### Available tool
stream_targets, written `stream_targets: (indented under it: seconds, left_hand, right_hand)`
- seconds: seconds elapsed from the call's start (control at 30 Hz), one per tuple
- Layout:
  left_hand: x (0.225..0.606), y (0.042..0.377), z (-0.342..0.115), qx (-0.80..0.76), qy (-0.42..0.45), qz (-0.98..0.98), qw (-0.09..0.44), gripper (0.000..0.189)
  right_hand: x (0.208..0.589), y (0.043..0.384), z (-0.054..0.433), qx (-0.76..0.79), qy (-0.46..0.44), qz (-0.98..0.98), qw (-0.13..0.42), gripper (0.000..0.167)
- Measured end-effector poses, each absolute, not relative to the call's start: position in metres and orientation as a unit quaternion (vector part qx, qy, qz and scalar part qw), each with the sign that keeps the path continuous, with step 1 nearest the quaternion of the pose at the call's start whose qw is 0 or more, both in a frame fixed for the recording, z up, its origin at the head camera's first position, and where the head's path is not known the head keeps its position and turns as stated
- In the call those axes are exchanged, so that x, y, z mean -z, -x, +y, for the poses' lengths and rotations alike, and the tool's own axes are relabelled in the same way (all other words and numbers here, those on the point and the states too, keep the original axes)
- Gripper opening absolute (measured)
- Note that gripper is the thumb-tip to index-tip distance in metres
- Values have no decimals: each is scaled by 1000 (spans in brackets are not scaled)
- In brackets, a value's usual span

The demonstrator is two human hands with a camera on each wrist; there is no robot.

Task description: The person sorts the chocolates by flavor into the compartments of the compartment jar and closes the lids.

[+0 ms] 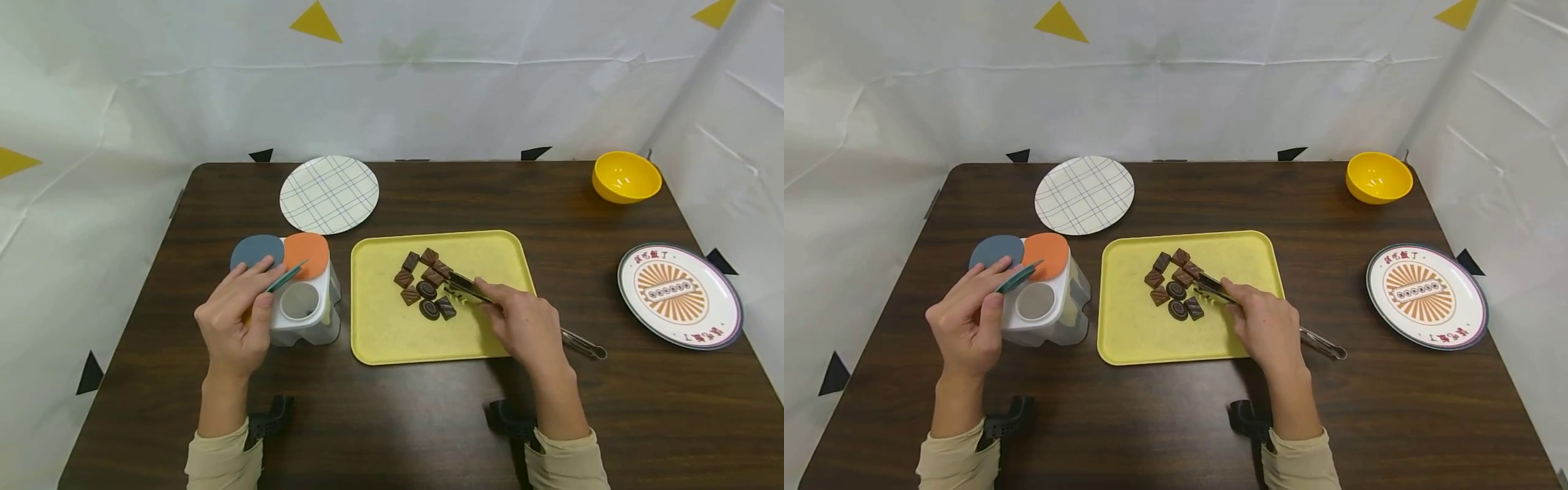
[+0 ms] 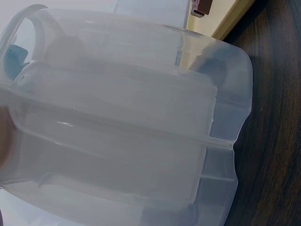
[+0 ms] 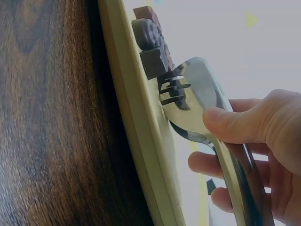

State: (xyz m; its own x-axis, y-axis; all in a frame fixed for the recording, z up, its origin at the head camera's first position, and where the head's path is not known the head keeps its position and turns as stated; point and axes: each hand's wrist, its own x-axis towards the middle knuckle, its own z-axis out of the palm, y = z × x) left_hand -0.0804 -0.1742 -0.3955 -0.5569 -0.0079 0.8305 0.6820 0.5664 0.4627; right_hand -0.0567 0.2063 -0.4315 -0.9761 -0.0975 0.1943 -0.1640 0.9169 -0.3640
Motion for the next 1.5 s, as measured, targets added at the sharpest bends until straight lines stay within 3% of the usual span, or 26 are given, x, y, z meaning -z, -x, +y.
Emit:
stream_targets:
  seconds: [0.77, 1.5]
  left_hand:
    - [397, 82, -175, 406, 213, -785, 416, 52]
    - [395, 82, -173, 408, 215, -779, 425, 54]
  right_hand:
    - [420, 53, 214, -231, -54, -963, 125, 41]
    - [380, 58, 173, -265, -165, -929, 197, 42]
